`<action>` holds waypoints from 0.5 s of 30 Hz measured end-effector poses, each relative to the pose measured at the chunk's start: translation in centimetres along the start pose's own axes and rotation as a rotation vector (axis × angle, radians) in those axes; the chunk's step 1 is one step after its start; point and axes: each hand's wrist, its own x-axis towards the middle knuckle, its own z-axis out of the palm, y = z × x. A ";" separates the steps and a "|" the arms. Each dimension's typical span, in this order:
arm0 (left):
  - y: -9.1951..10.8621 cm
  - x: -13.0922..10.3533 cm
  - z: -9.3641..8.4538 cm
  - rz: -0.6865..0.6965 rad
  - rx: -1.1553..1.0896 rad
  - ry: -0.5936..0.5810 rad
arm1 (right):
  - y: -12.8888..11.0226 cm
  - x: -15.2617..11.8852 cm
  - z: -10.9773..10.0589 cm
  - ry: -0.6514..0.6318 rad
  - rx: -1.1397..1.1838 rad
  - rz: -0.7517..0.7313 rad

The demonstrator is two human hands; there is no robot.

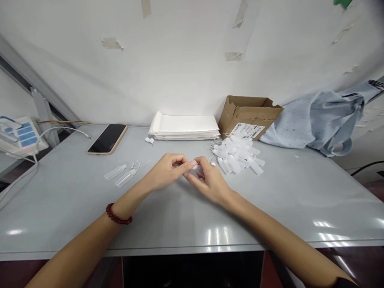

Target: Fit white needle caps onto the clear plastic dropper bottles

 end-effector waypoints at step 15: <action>0.3 -0.1 -0.1 0.004 -0.010 -0.001 | -0.7 0.0 -0.7 -0.093 0.252 0.174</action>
